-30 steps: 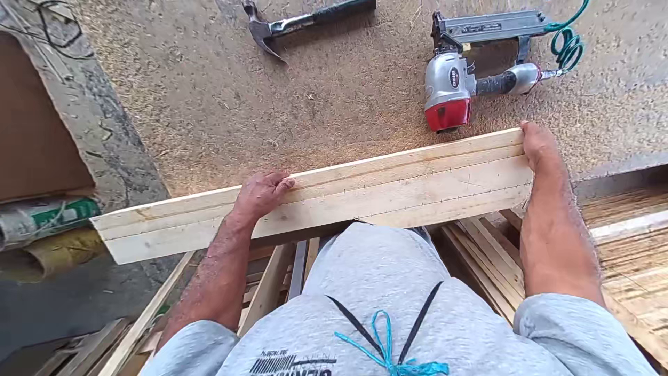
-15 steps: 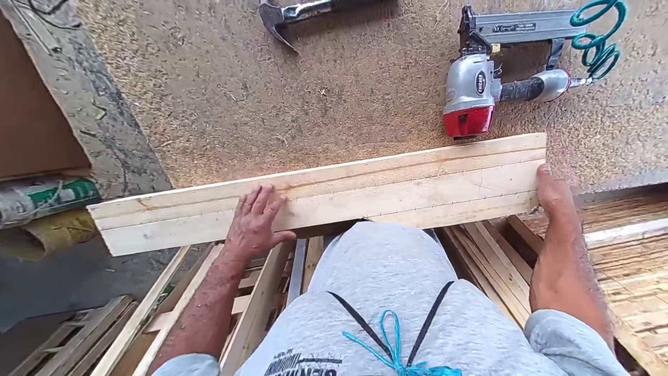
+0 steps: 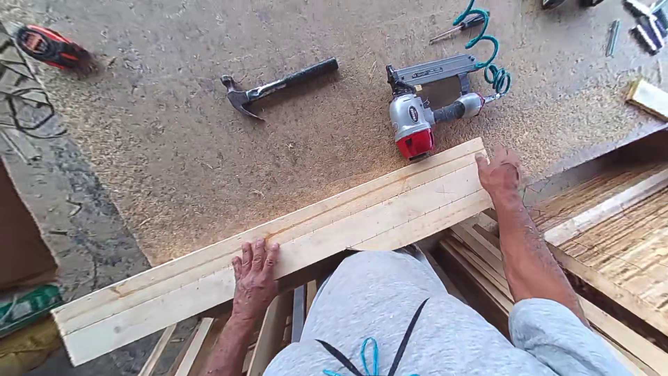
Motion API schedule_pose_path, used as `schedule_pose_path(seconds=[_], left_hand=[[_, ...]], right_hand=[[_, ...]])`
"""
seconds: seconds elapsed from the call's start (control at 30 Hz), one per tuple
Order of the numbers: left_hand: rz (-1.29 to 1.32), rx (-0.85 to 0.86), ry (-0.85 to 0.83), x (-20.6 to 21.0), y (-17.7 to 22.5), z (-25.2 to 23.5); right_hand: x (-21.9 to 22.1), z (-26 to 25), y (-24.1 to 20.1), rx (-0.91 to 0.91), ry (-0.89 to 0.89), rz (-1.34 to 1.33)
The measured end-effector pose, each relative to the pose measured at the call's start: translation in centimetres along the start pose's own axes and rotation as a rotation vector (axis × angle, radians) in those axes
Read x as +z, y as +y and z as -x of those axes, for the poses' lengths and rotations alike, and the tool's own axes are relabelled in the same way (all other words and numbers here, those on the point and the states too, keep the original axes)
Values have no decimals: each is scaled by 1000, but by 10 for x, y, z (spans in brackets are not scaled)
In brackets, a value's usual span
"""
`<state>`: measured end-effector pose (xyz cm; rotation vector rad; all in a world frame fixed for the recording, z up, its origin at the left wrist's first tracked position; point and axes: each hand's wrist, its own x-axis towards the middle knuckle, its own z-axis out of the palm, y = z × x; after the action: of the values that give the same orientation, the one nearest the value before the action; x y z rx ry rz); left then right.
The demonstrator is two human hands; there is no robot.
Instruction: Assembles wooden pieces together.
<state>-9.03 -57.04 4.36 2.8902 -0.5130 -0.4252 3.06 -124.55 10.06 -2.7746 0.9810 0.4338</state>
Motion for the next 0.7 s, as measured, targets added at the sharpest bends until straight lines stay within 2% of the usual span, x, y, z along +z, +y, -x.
schedule_pose_path(seconds=[0.13, 0.23, 0.37, 0.43, 0.53, 0.7], left_hand=[[28, -29, 43, 5, 1, 4], [33, -35, 80, 7, 1, 1], [61, -56, 110, 12, 2, 3], [75, -69, 117, 11, 1, 0], [93, -81, 105, 12, 1, 2], [83, -158, 32, 0, 18, -1]], right_hand=[[28, -56, -56, -514, 78, 93], [42, -106, -71, -745, 82, 236], [35, -147, -73, -1046, 89, 328], [25, -162, -88, -1097, 43, 365], [19, -195, -122, -1067, 63, 335], [-5, -280, -222, -866, 103, 210]])
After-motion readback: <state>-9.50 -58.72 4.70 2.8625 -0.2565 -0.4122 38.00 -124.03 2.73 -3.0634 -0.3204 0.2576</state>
